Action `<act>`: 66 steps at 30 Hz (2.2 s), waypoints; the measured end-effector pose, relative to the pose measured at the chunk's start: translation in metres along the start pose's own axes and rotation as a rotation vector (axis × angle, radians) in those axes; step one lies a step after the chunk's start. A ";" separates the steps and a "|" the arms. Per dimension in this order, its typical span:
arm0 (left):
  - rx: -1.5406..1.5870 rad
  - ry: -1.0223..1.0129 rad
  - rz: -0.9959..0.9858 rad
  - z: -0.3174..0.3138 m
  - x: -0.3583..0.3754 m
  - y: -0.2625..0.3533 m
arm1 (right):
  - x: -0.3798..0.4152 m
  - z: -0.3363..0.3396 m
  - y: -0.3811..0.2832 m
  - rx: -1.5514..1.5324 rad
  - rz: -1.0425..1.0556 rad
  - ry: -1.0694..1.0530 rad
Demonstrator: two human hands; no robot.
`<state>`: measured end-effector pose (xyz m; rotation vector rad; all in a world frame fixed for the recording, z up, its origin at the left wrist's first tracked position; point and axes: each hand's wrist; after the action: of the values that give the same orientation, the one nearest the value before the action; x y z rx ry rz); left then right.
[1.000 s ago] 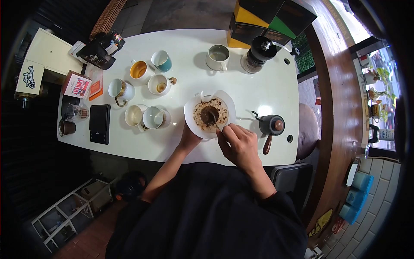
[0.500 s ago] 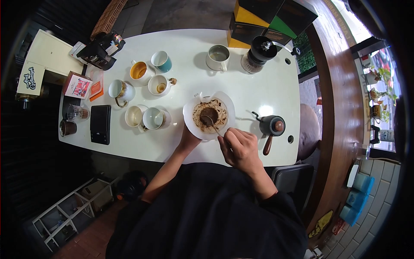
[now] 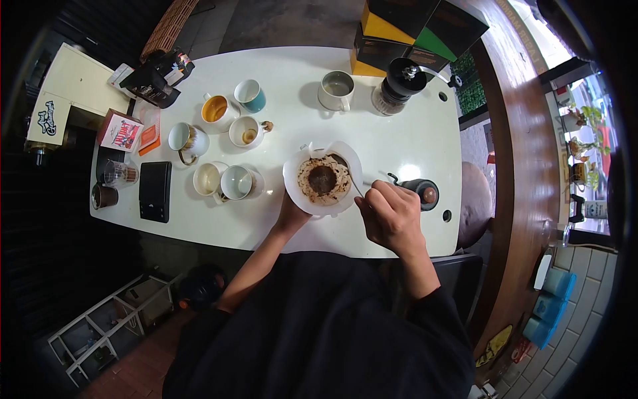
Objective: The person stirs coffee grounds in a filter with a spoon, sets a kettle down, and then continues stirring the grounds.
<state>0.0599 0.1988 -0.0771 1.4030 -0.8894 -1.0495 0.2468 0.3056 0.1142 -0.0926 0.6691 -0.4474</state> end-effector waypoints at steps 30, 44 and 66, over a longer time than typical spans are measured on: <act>0.170 -0.002 0.006 -0.008 -0.013 0.029 | -0.002 -0.002 -0.005 0.022 0.064 -0.125; 0.161 0.002 -0.022 -0.009 -0.013 0.030 | -0.006 -0.012 0.003 -0.023 0.102 -0.175; 0.112 0.011 -0.019 -0.007 -0.007 0.012 | -0.002 -0.002 0.006 0.052 0.087 -0.088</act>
<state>0.0645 0.2066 -0.0648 1.5117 -0.9407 -1.0179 0.2460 0.3118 0.1124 -0.0334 0.5723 -0.3744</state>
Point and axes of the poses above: each hand's wrist, its own x-axis away from the middle knuckle, its own z-axis out of the back of the hand, y = z × x, and after that the axes turned 13 degrees about x, right-handed
